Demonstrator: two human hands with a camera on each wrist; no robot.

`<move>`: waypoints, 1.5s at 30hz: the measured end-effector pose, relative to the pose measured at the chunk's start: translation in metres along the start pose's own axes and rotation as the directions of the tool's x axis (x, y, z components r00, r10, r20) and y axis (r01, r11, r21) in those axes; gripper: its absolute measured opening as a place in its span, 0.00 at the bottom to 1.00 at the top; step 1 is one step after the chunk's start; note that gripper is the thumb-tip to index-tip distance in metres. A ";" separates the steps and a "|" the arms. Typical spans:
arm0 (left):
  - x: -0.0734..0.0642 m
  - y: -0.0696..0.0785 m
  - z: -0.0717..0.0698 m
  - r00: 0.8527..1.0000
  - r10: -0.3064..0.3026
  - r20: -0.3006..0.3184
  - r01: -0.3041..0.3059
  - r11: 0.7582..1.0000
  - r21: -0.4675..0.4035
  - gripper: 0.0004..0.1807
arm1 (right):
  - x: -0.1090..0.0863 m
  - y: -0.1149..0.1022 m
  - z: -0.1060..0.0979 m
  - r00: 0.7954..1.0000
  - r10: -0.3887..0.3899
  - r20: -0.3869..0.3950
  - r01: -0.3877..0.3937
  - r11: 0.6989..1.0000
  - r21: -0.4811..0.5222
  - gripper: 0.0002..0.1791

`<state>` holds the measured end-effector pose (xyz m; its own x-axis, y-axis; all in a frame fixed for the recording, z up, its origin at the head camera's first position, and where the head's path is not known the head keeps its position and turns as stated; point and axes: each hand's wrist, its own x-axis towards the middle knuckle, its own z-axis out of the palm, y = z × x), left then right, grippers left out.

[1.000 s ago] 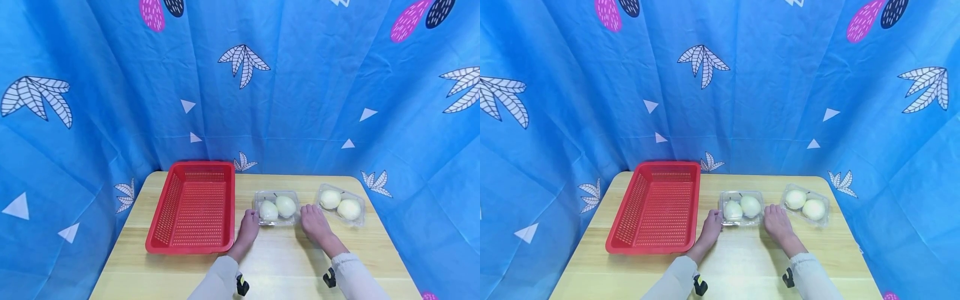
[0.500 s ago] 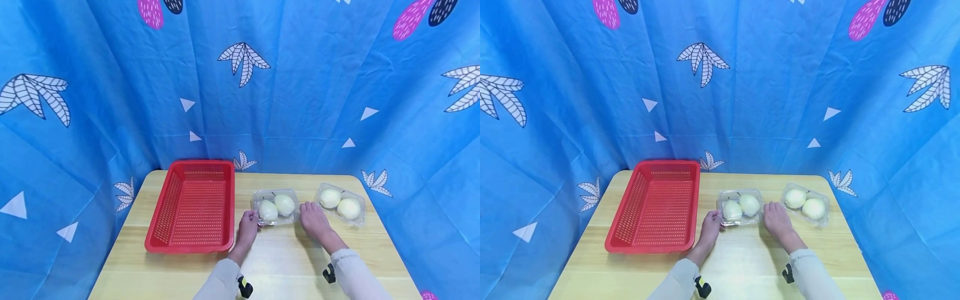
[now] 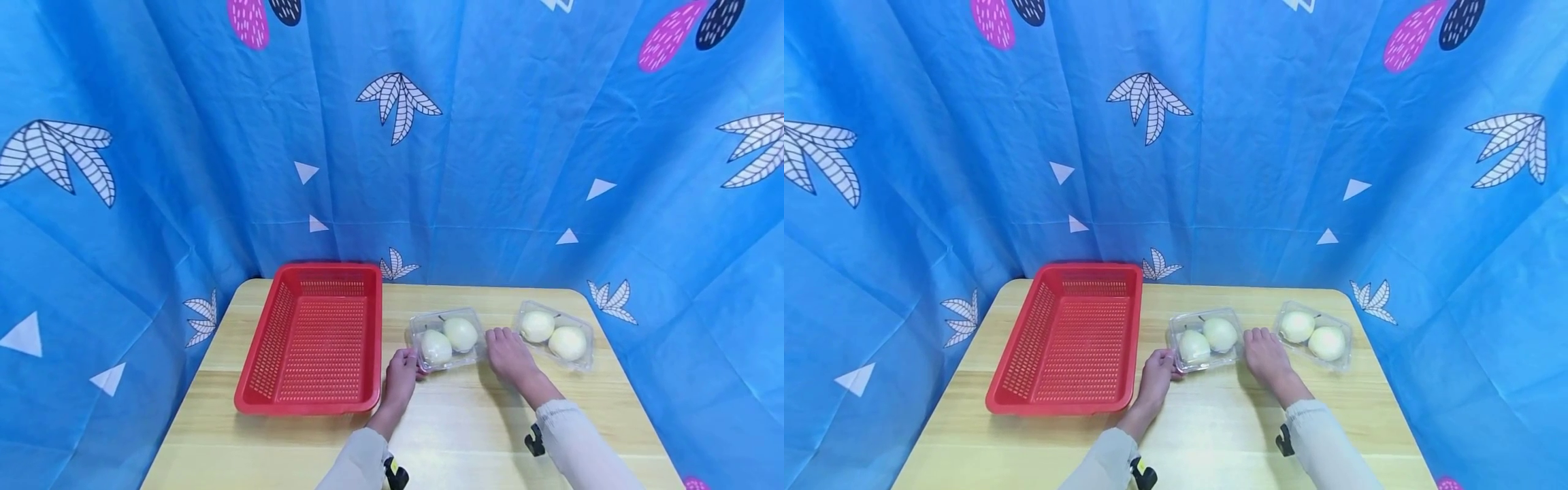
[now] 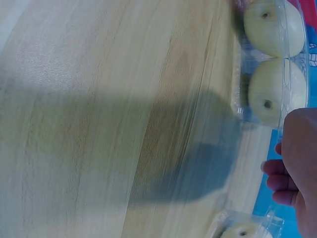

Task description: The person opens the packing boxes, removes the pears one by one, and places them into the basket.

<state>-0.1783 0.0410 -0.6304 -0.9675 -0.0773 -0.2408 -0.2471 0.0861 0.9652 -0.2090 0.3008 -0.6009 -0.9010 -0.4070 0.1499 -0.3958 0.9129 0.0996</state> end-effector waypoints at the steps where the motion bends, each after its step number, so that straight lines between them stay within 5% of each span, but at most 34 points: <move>1: 0.000 -0.001 -0.001 1.000 0.003 0.000 -0.003 1.000 0.001 0.16 | 0.001 0.000 0.000 1.000 -0.001 0.002 0.001 1.000 0.001 0.09; 15: 0.003 -0.009 -0.003 1.000 0.016 0.021 -0.015 0.997 -0.075 0.13 | 0.009 0.003 -0.002 0.998 -0.055 0.021 0.056 0.997 -0.047 0.11; 23: -0.001 -0.011 -0.002 0.999 -0.039 0.024 0.041 0.992 -0.120 0.15 | 0.012 0.003 0.000 0.998 -0.045 0.038 0.047 0.998 -0.051 0.12; 35: 0.002 -0.012 0.000 0.994 -0.075 0.079 0.094 0.955 -0.281 0.13 | 0.016 0.007 0.004 0.993 -0.108 -0.048 0.106 0.994 -0.036 0.15; 45: 0.004 -0.007 0.000 0.994 -0.074 0.084 0.099 0.930 -0.353 0.17 | 0.020 0.009 0.002 0.993 -0.119 -0.001 0.119 0.993 -0.006 0.17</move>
<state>-0.1808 0.0403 -0.6384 -0.9477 0.0006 -0.3192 -0.3068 -0.2778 0.9103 -0.2309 0.3015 -0.5988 -0.8475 -0.5126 0.1381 -0.4990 0.8579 0.1222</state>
